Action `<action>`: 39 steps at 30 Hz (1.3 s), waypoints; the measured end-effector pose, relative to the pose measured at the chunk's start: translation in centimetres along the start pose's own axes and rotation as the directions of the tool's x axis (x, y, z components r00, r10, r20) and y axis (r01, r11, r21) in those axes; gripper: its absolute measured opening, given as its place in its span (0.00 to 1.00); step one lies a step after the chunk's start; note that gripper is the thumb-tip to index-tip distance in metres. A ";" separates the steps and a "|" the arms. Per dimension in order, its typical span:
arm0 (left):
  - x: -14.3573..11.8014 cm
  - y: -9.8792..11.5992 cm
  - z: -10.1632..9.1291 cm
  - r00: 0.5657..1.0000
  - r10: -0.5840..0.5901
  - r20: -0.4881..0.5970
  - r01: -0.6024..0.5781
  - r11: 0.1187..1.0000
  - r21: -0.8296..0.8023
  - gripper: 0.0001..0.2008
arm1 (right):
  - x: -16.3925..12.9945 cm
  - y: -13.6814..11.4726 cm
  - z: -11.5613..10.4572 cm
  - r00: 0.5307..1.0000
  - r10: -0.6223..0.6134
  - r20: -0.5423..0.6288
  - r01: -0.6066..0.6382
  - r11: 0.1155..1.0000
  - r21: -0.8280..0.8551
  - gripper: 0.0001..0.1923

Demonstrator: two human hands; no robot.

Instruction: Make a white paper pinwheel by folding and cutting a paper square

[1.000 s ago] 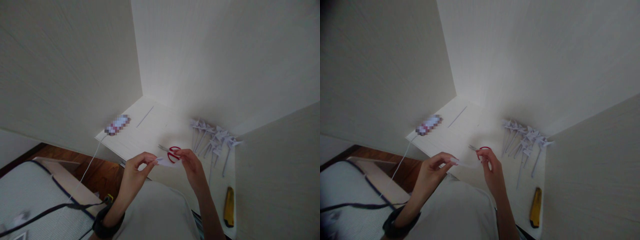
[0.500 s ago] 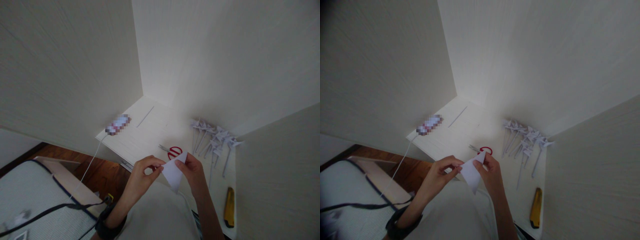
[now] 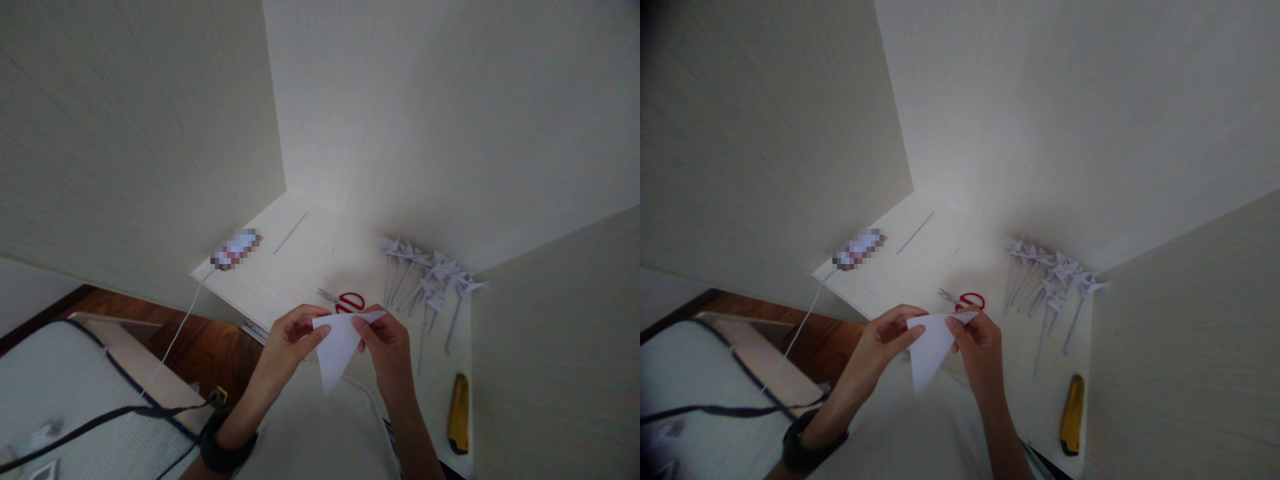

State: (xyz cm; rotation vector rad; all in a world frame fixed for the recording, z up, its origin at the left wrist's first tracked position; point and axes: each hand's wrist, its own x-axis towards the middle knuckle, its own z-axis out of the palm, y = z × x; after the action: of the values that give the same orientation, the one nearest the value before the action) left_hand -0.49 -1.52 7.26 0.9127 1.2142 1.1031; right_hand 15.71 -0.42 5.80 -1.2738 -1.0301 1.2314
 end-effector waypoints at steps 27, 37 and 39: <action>0.4 0.3 -1.5 0.991 0.126 -0.047 -0.113 0.969 0.218 0.07 | 0.6 0.2 -0.4 0.995 -0.061 0.079 0.053 0.995 0.090 0.08; 1.0 -1.2 -1.4 0.997 -0.079 -0.006 0.075 0.970 -0.233 0.17 | 0.1 0.7 0.9 1.000 -0.022 -0.010 0.023 0.989 0.143 0.09; 1.0 -1.4 -1.1 0.996 -0.078 0.044 0.085 0.977 -0.193 0.17 | -0.1 0.6 1.2 0.998 -0.029 -0.057 0.037 0.988 0.149 0.10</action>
State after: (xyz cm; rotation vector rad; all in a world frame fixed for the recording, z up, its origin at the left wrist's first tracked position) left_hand -1.34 -0.93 5.50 0.7240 1.0830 1.1132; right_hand 14.42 -0.45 5.32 -1.1632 -0.8991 1.2186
